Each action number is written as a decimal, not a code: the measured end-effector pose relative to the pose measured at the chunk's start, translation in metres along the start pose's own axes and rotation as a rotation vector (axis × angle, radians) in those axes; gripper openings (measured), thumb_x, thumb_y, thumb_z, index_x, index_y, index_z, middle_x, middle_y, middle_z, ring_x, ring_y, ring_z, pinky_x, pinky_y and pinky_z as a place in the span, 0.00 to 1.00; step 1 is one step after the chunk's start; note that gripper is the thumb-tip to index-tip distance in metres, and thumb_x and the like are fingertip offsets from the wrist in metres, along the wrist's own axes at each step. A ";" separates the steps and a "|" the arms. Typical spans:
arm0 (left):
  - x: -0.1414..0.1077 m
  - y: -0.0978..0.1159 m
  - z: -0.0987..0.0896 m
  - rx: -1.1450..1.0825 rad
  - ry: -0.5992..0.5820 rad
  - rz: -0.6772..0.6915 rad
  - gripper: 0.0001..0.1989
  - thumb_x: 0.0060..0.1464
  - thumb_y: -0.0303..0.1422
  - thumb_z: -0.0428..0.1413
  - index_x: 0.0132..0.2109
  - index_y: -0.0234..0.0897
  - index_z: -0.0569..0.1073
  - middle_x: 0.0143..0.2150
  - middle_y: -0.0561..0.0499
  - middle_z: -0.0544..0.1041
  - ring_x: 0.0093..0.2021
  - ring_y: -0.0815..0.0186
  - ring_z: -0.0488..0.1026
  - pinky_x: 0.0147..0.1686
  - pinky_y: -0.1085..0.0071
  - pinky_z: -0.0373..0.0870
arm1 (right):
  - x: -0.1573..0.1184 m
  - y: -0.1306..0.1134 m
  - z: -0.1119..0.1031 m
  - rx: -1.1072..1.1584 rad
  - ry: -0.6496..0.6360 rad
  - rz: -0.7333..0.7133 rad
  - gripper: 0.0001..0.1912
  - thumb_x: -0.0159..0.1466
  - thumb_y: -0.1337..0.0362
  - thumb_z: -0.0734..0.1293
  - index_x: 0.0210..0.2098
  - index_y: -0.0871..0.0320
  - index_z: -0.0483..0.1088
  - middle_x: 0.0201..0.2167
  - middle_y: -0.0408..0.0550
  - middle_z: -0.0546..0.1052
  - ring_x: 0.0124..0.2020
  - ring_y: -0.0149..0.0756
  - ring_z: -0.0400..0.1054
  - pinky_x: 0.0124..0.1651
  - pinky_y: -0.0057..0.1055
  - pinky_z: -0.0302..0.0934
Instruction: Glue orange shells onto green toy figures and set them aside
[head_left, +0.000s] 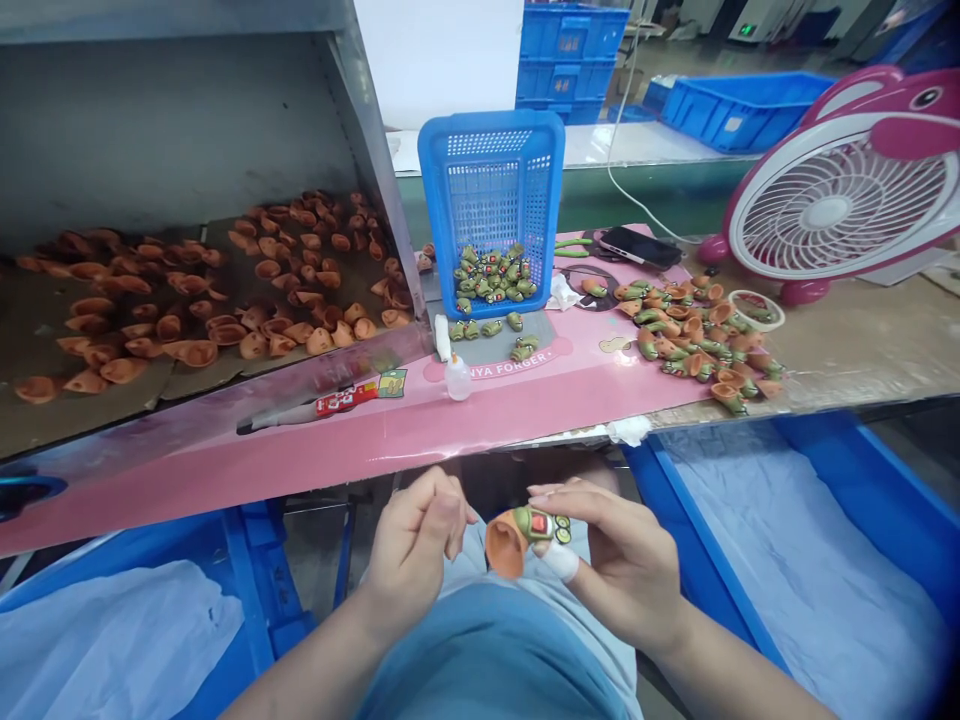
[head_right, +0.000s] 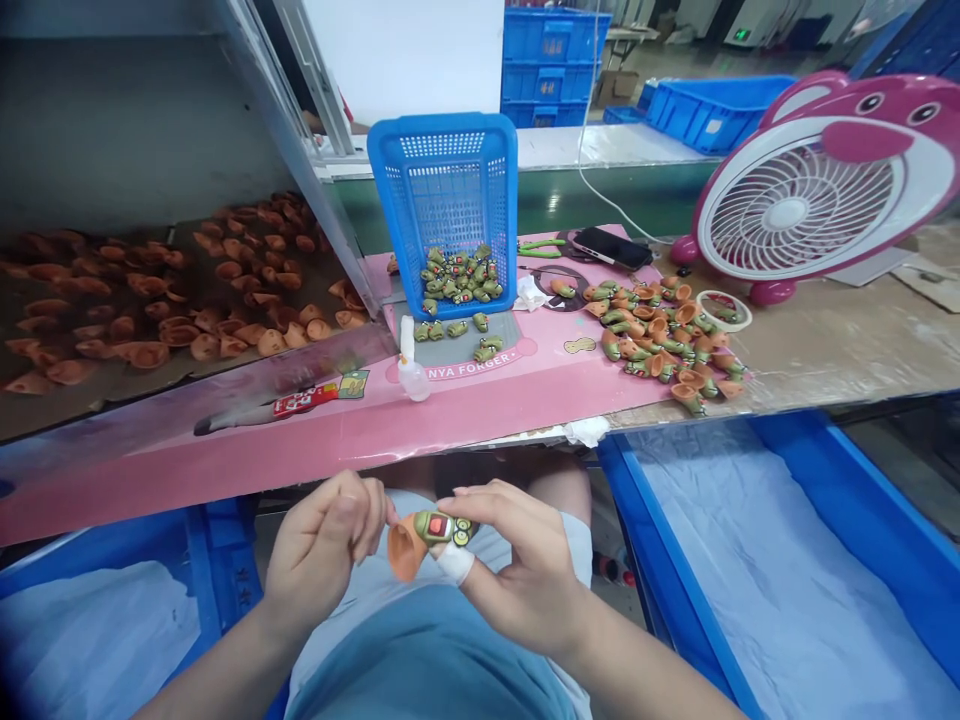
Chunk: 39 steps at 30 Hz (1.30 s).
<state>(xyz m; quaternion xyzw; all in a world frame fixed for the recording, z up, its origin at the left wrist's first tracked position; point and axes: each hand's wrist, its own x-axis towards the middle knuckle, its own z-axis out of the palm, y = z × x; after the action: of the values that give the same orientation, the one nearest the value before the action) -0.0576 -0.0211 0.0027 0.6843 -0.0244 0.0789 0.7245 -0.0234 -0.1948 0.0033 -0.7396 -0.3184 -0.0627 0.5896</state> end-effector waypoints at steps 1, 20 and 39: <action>0.000 0.000 -0.001 0.057 -0.026 0.031 0.16 0.56 0.33 0.42 0.21 0.36 0.59 0.16 0.57 0.59 0.19 0.72 0.58 0.27 0.70 0.62 | 0.000 0.000 0.000 -0.015 0.010 0.010 0.15 0.52 0.72 0.66 0.39 0.59 0.67 0.32 0.48 0.73 0.34 0.35 0.68 0.34 0.30 0.64; 0.003 0.009 0.006 0.268 -0.200 -0.028 0.09 0.51 0.25 0.51 0.40 0.42 0.66 0.36 0.53 0.68 0.36 0.69 0.67 0.34 0.74 0.66 | -0.003 0.001 -0.002 -0.302 0.036 -0.279 0.23 0.49 0.82 0.62 0.44 0.63 0.65 0.34 0.53 0.72 0.34 0.35 0.65 0.31 0.32 0.65; -0.006 0.016 0.005 0.481 -0.342 0.404 0.16 0.49 0.23 0.50 0.47 0.37 0.61 0.36 0.48 0.65 0.35 0.65 0.63 0.35 0.68 0.64 | 0.001 -0.008 -0.014 -0.303 0.023 -0.566 0.12 0.53 0.76 0.64 0.38 0.69 0.67 0.33 0.54 0.72 0.38 0.37 0.68 0.38 0.34 0.69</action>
<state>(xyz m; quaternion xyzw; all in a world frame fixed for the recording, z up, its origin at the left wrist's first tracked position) -0.0654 -0.0253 0.0178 0.8198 -0.2612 0.1084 0.4980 -0.0233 -0.2067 0.0150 -0.7002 -0.4920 -0.2794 0.4355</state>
